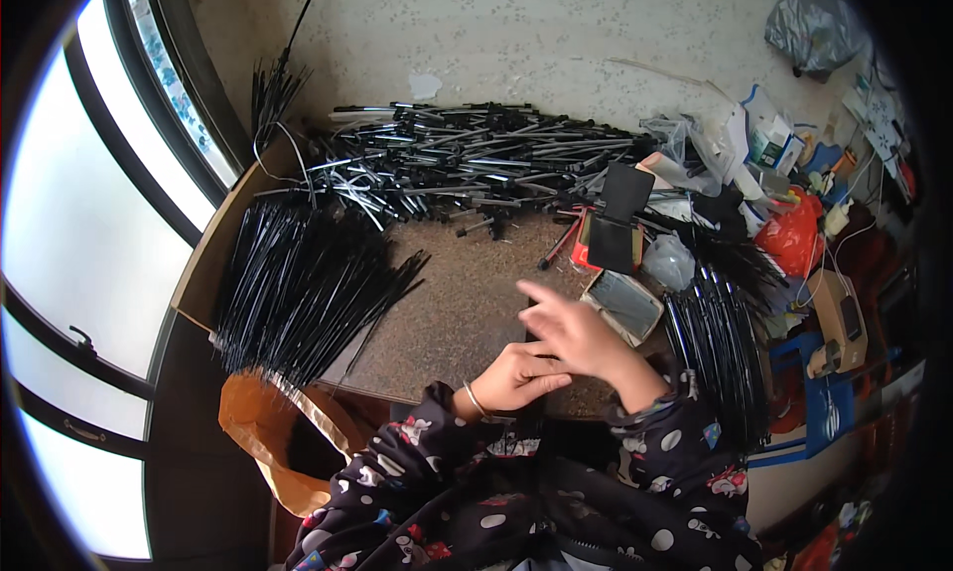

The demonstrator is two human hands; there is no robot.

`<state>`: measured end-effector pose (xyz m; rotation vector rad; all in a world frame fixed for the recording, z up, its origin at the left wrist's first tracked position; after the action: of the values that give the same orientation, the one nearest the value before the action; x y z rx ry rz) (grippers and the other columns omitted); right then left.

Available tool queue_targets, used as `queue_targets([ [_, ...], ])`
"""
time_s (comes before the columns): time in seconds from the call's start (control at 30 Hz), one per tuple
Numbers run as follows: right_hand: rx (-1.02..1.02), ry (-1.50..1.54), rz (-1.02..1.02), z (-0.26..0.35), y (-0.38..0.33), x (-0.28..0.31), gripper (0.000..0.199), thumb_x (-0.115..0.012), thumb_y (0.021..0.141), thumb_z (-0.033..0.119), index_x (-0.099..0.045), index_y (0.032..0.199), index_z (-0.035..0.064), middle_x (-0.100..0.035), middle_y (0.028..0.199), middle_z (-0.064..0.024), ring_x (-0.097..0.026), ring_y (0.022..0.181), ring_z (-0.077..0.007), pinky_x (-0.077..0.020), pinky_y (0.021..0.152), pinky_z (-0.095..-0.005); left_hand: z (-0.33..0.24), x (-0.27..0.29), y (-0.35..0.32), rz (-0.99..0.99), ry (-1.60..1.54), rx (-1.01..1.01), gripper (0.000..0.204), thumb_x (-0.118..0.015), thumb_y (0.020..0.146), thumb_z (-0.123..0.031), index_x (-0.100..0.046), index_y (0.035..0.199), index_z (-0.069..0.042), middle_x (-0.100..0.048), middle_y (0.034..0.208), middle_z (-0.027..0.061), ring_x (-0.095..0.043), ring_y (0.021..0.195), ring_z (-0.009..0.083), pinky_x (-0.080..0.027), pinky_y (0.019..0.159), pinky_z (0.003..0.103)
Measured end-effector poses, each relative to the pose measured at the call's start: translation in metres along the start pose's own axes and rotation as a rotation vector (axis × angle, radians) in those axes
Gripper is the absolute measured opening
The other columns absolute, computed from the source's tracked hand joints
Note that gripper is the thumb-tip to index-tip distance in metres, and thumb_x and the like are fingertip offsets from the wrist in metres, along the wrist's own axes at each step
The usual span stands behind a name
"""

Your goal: Manually attaching plastic fittings to black cables and bundling them at a workbench.

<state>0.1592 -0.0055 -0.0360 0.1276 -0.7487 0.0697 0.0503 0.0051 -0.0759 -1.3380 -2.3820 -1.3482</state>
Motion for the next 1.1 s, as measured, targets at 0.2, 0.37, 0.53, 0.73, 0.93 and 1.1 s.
queue_targets([
  [0.2,-0.034,-0.72,-0.412,-0.114,-0.037,0.064,0.007,-0.063,0.073,0.007,-0.065,0.079,0.0038,-0.058,0.078,-0.009,-0.057,0.078,-0.0289,-0.0476,0.068,-0.0369,0.005,0.005,0.009,-0.068,-0.288,0.226,0.015,-0.061,0.083,-0.005,-0.068,0.094,0.002,-0.065,0.1,0.0149,-0.064,0.089,0.0252,-0.049,0.079,0.03],
  [0.37,0.052,-0.585,-0.429,-0.131,-0.056,0.059,0.012,-0.066,0.071,0.004,-0.065,0.083,0.0028,-0.055,0.079,-0.0097,-0.054,0.083,-0.0296,-0.0463,0.07,-0.0375,0.019,0.007,0.019,-0.138,-0.277,0.212,0.015,-0.06,0.083,-0.004,-0.068,0.094,0.002,-0.065,0.101,0.0157,-0.064,0.089,0.0253,-0.049,0.078,0.029],
  [0.53,0.182,-0.419,-0.56,-0.091,-0.055,0.051,0.012,-0.064,0.072,0.001,-0.064,0.084,0.0014,-0.057,0.081,-0.0095,-0.055,0.077,-0.0284,-0.0464,0.068,-0.0362,0.022,0.005,0.02,-0.132,-0.269,0.239,0.013,-0.061,0.081,-0.004,-0.067,0.091,0.002,-0.066,0.097,0.0146,-0.065,0.086,0.025,-0.05,0.077,0.029],
  [0.73,0.27,-0.149,-0.558,-0.012,-0.064,0.025,0.018,-0.061,0.073,-0.003,-0.064,0.09,0.0006,-0.057,0.079,-0.0101,-0.055,0.07,-0.0283,-0.0459,0.063,-0.0354,0.018,0.005,0.018,-0.127,-0.228,0.213,0.012,-0.061,0.081,-0.004,-0.067,0.09,0.002,-0.065,0.095,0.0155,-0.065,0.085,0.0263,-0.05,0.076,0.029],
  [0.93,0.265,-0.21,-0.525,-0.001,-0.068,0.025,0.02,-0.06,0.072,-0.004,-0.064,0.091,0.0007,-0.057,0.078,-0.0106,-0.056,0.072,-0.0282,-0.0463,0.064,-0.0356,0.015,0.005,0.015,-0.129,-0.215,0.215,0.012,-0.062,0.081,-0.005,-0.067,0.089,0.002,-0.065,0.093,0.0164,-0.065,0.084,0.0269,-0.05,0.075,0.03],
  [1.1,0.307,-0.242,-0.478,0.006,-0.068,0.024,0.021,-0.06,0.073,-0.004,-0.064,0.093,0.0009,-0.057,0.079,-0.0101,-0.057,0.073,-0.0277,-0.0466,0.064,-0.0349,0.013,0.006,0.012,-0.124,-0.196,0.209,0.013,-0.062,0.081,-0.006,-0.067,0.09,0.001,-0.065,0.093,0.0165,-0.064,0.083,0.0274,-0.05,0.074,0.031],
])
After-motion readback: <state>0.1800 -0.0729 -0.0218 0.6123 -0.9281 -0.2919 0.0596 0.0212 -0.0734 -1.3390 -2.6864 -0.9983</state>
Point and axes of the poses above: each hand's wrist, its own y-axis towards the middle knuckle, its own x-axis out of the back of the hand, z = x × y, the point moved 4 cm from there along y, towards the middle knuckle
